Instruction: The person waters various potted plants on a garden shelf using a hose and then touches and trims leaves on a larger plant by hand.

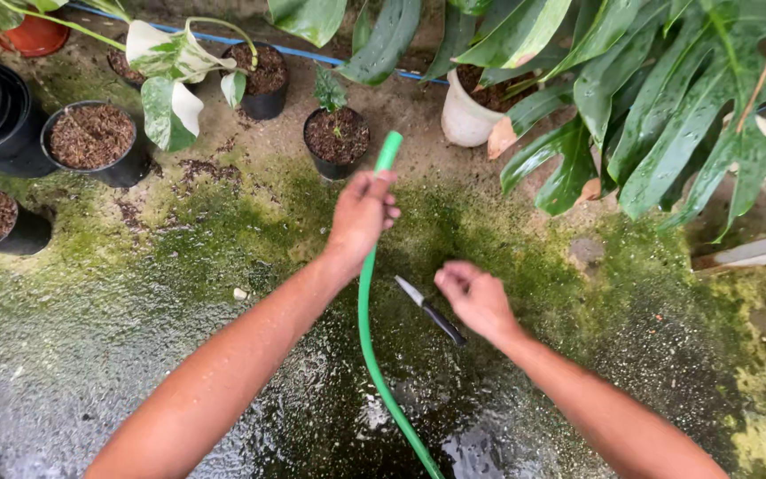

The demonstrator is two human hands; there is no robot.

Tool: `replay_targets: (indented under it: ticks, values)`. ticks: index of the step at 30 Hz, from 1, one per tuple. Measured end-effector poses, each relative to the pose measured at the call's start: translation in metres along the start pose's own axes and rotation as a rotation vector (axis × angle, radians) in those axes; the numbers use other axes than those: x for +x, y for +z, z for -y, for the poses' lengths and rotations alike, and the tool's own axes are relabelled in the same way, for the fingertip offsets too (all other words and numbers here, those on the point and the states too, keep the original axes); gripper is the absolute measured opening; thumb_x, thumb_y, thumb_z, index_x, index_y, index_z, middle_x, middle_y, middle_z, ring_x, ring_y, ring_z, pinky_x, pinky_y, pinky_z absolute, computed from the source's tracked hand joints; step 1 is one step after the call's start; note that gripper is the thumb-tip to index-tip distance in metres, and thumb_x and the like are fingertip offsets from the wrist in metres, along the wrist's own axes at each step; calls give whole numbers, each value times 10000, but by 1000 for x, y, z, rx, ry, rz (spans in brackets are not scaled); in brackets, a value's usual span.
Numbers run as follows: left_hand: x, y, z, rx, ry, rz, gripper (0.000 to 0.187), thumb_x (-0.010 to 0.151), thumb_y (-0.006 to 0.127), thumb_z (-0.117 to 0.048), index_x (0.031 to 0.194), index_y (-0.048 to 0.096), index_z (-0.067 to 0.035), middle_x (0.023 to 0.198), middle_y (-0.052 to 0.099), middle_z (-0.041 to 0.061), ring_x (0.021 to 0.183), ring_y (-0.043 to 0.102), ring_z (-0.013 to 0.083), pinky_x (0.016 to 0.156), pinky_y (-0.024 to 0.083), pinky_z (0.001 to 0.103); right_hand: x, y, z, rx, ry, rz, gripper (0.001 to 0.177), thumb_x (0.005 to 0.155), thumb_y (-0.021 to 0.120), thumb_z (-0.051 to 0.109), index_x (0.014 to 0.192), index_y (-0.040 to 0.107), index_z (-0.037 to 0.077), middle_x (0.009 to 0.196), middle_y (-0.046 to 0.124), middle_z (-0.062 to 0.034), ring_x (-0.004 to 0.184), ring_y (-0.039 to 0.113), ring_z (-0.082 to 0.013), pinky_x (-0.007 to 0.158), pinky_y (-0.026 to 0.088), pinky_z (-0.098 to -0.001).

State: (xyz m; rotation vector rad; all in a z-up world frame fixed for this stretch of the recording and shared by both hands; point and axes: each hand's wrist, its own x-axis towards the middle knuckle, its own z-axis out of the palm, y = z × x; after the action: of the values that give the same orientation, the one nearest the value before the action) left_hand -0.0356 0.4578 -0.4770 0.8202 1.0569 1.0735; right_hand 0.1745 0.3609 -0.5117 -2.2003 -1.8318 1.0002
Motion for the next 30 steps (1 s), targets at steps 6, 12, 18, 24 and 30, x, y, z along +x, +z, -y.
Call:
replay_targets:
  ticks: [6, 12, 18, 24, 30]
  values:
    - [-18, 59, 30, -13, -73, 36, 307, 948, 579, -194, 1242, 566, -105, 1117, 683, 62, 1046, 688, 182, 916, 587, 319, 18, -43, 49, 972, -225, -220, 548, 1048, 447, 367, 1502, 433, 62, 1219, 685, -77, 1081, 677, -170, 899, 578, -371]
    - [-28, 84, 49, 228, -52, 266, 315, 968, 655, -270, 1197, 631, -55, 1210, 706, 106, 1156, 650, 186, 1017, 490, 379, 49, -66, 14, 1327, 61, -346, 308, 1048, 451, 92, 1336, 511, -2, 848, 629, -49, 709, 583, -160, 579, 433, -319]
    - [-16, 32, 58, 543, 4, 166, 414, 1040, 520, -408, 1044, 712, -41, 1024, 802, 86, 1013, 762, 207, 985, 575, 372, 19, -73, 15, 1076, 257, -72, 347, 1074, 309, 231, 1253, 596, 152, 593, 421, 37, 439, 333, -94, 371, 289, -267]
    - [-8, 73, -6, 118, 323, 315, 696, 1041, 411, -562, 1576, 372, -118, 1574, 442, 173, 1432, 480, 293, 1173, 393, 450, 10, -43, 48, 1106, 12, -117, 306, 1071, 375, 266, 1302, 504, 113, 599, 428, 12, 406, 372, -98, 326, 345, -269]
    - [-50, 198, -52, -286, 487, 377, 1037, 1002, 553, -687, 1699, 111, -59, 1667, 307, 265, 1538, 334, 392, 1238, 281, 493, 35, -52, 66, 953, -240, -621, 226, 1131, 393, 266, 1296, 436, 118, 655, 456, 6, 411, 402, -70, 307, 324, -247]
